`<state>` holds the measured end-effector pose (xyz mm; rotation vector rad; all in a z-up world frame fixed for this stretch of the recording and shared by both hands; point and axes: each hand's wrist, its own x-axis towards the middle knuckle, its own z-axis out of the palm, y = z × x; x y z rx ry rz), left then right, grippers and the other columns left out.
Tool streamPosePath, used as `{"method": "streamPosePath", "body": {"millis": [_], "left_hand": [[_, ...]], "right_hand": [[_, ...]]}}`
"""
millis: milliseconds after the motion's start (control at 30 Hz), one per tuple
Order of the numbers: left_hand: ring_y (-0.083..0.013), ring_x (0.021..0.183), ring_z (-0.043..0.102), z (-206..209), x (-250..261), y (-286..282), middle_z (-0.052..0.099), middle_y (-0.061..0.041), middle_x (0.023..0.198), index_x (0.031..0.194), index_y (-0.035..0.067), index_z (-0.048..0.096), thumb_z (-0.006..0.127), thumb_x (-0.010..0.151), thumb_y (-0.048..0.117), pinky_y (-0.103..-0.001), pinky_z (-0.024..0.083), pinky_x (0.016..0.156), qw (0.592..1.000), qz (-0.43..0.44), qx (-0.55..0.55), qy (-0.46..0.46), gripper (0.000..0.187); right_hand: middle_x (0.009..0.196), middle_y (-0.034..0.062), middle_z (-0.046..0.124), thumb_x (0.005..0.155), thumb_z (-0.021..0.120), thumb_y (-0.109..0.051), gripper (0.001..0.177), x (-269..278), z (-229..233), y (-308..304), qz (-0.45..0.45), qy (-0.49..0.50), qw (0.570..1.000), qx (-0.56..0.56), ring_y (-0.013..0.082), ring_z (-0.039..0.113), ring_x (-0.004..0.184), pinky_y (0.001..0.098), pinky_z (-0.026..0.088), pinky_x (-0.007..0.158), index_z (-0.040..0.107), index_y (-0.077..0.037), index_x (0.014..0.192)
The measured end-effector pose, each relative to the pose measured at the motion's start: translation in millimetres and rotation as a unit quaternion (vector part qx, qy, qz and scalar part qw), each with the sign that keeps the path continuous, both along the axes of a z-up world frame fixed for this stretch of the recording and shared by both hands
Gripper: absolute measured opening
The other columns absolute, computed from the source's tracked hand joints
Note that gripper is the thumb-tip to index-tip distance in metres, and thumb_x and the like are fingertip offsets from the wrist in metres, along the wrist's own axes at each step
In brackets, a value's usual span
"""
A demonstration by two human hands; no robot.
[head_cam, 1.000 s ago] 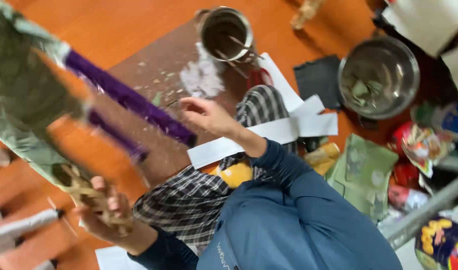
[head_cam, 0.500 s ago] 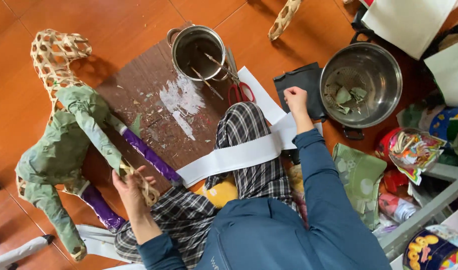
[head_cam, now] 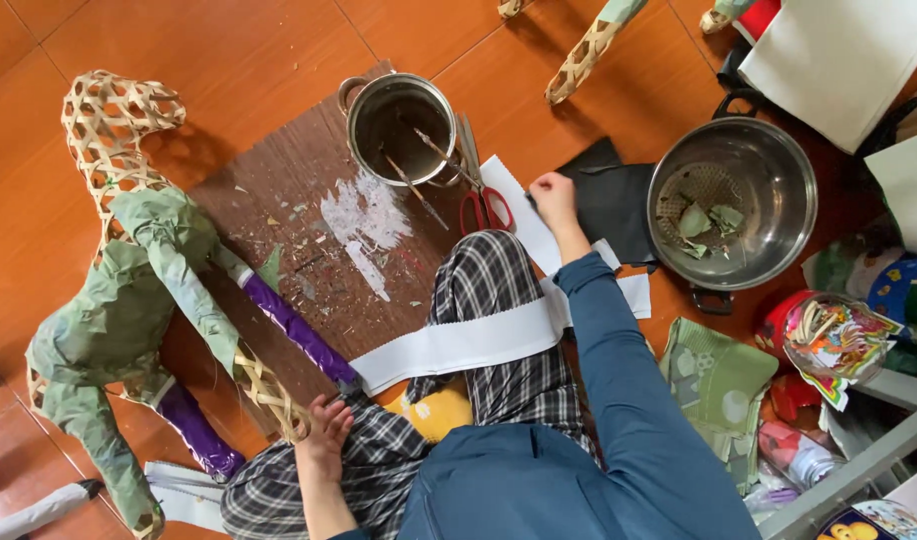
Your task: Wrapping a giraffe sculpture with paper strips and tape while following printed instructions
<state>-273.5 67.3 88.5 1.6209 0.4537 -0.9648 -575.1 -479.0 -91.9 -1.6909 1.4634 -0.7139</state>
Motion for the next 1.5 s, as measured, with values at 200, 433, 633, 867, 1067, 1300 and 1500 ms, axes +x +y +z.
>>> {"method": "streamPosePath", "body": {"millis": [200,433,633,867,1067,1300,1500], "left_hand": [[-0.0332,0.106,0.069,-12,-5,-1,0.068,-0.023,0.122,0.148,-0.001,0.057,0.053,0.116,0.026,-0.044,0.059,0.095,0.999,-0.031,-0.026,0.014,0.042],[-0.0309,0.108,0.068,-15,-13,-7,0.069,-0.021,0.122,0.148,0.001,0.057,0.054,0.116,0.023,-0.042,0.057,0.099,0.999,-0.036,-0.016,0.017,0.039],[-0.0341,0.109,0.069,0,-19,-27,0.068,-0.027,0.127,0.151,-0.005,0.054,0.052,0.113,0.022,-0.043,0.058,0.098,0.995,-0.096,-0.002,-0.003,0.046],[-0.0213,0.09,0.077,17,-40,-48,0.084,-0.016,0.098,0.112,0.0,0.086,0.08,0.1,0.021,-0.035,0.063,0.084,0.97,-0.228,0.013,-0.077,0.025],[-0.0339,0.136,0.061,36,-67,-110,0.068,-0.026,0.142,0.146,0.003,0.066,0.082,0.098,0.009,-0.051,0.049,0.114,0.924,-0.314,-0.188,-0.109,0.051],[-0.0165,0.083,0.075,-34,-59,-96,0.08,-0.011,0.101,0.122,0.003,0.08,0.066,0.113,0.022,-0.034,0.067,0.07,0.984,-0.104,-0.118,-0.087,0.026],[-0.0209,0.063,0.079,-105,-59,-70,0.079,-0.01,0.094,0.125,0.007,0.077,0.078,0.105,0.028,-0.026,0.061,0.042,0.995,-0.016,-0.1,-0.02,0.029]], "right_hand": [[0.082,0.0069,0.076,0.092,0.075,-0.012,0.008,-11,19,19,-0.089,0.083,0.991,-0.058,0.0228,0.065,0.069,0.0366,0.057,0.068,0.078,-0.005,0.092],[0.071,0.0081,0.066,0.098,0.081,-0.032,0.038,4,62,21,-0.057,0.112,0.992,-0.016,0.022,0.058,0.06,0.0362,0.053,0.06,0.072,-0.001,0.078],[0.079,0.0121,0.077,0.093,0.076,-0.025,0.023,24,10,19,-0.092,0.137,0.985,0.054,0.033,0.07,0.07,0.043,0.059,0.07,0.073,-0.005,0.081],[0.084,0.01,0.068,0.095,0.071,-0.002,0.007,49,197,122,-0.027,-0.09,0.993,-0.075,0.0207,0.064,0.079,0.0329,0.055,0.074,0.066,-0.005,0.097],[0.096,0.0126,0.075,0.092,0.076,-0.013,0.005,88,230,270,0.305,0.018,0.944,-0.123,0.0345,0.073,0.097,0.0438,0.058,0.086,0.075,-0.012,0.096],[0.11,0.0013,0.064,0.09,0.077,-0.027,0.015,129,235,317,0.506,0.062,0.851,-0.122,0.0295,0.068,0.105,0.0434,0.056,0.082,0.071,-0.017,0.1],[0.117,0.0031,0.073,0.105,0.071,-0.026,0.015,140,244,300,0.521,0.063,0.85,-0.053,0.0306,0.072,0.114,0.0431,0.06,0.094,0.075,-0.018,0.116]]}}
